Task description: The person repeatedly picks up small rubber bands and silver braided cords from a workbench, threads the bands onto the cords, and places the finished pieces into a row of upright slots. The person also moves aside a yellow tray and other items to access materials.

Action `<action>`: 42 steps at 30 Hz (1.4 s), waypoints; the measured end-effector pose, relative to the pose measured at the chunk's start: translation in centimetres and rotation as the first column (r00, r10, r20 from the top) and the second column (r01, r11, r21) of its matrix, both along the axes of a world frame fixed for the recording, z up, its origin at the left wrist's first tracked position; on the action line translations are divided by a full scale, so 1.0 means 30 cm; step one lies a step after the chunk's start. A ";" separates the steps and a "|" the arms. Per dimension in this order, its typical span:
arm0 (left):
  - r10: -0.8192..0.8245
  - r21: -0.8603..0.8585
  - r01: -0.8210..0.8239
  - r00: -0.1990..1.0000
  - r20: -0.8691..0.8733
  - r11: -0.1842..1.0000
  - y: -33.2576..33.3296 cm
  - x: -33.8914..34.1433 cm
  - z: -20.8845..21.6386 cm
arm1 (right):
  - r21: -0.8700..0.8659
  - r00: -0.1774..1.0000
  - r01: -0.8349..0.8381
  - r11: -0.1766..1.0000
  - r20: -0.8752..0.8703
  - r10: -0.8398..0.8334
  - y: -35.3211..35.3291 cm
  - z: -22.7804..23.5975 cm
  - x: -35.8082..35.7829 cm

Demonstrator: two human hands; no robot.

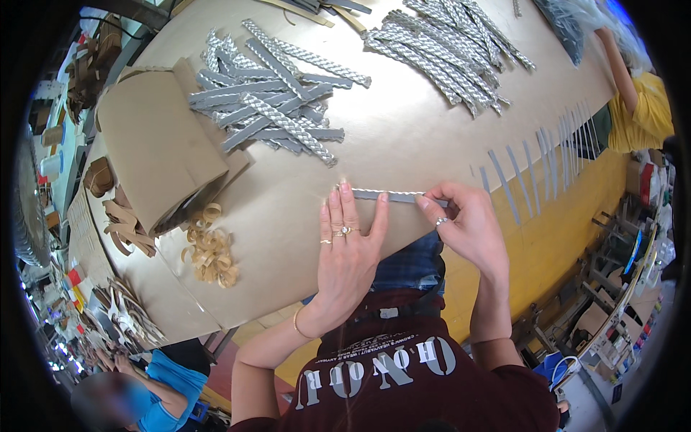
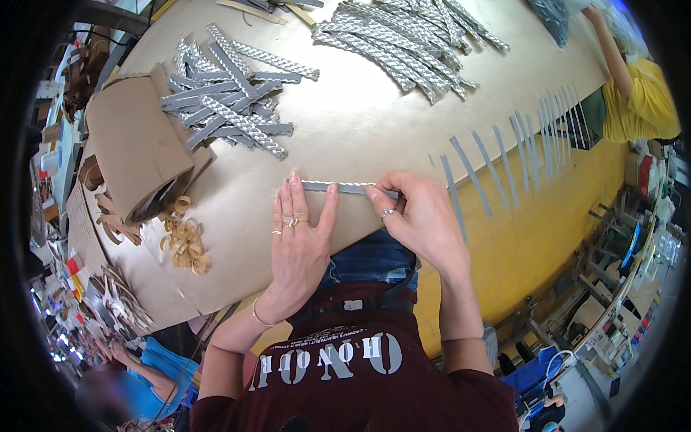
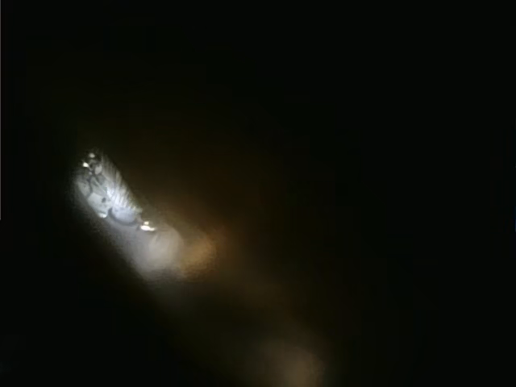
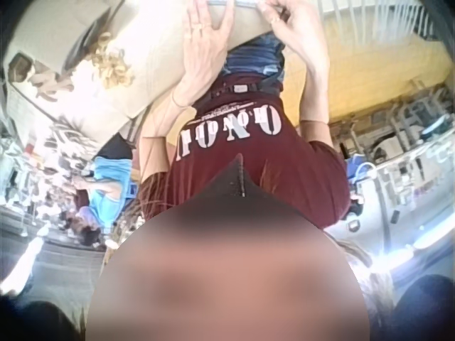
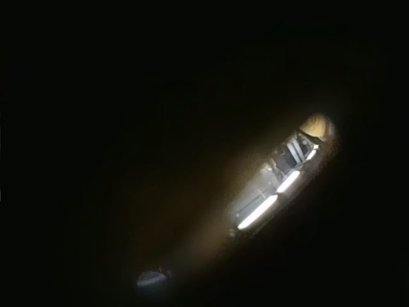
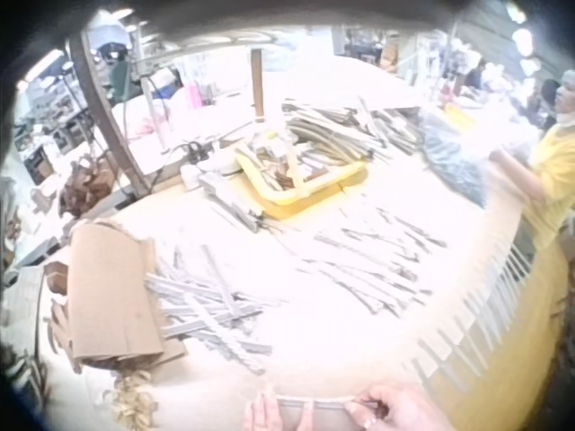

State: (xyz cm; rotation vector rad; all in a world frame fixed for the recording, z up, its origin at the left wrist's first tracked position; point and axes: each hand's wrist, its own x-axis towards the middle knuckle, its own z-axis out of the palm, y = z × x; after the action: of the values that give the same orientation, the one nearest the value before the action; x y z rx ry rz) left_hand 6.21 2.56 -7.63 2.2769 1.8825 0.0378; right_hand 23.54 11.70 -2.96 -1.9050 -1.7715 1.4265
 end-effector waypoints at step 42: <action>-0.064 -0.005 0.063 0.996 -0.061 0.998 0.020 0.102 0.003 | 0.260 0.988 0.150 0.954 -0.019 -0.151 -0.060 -0.059 0.022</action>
State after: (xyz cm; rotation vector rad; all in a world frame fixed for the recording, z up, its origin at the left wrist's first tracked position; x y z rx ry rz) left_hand 9.27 3.17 -7.54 2.3596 1.8360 -0.0443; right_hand 24.20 9.91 -4.74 -1.8565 -1.6778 1.0813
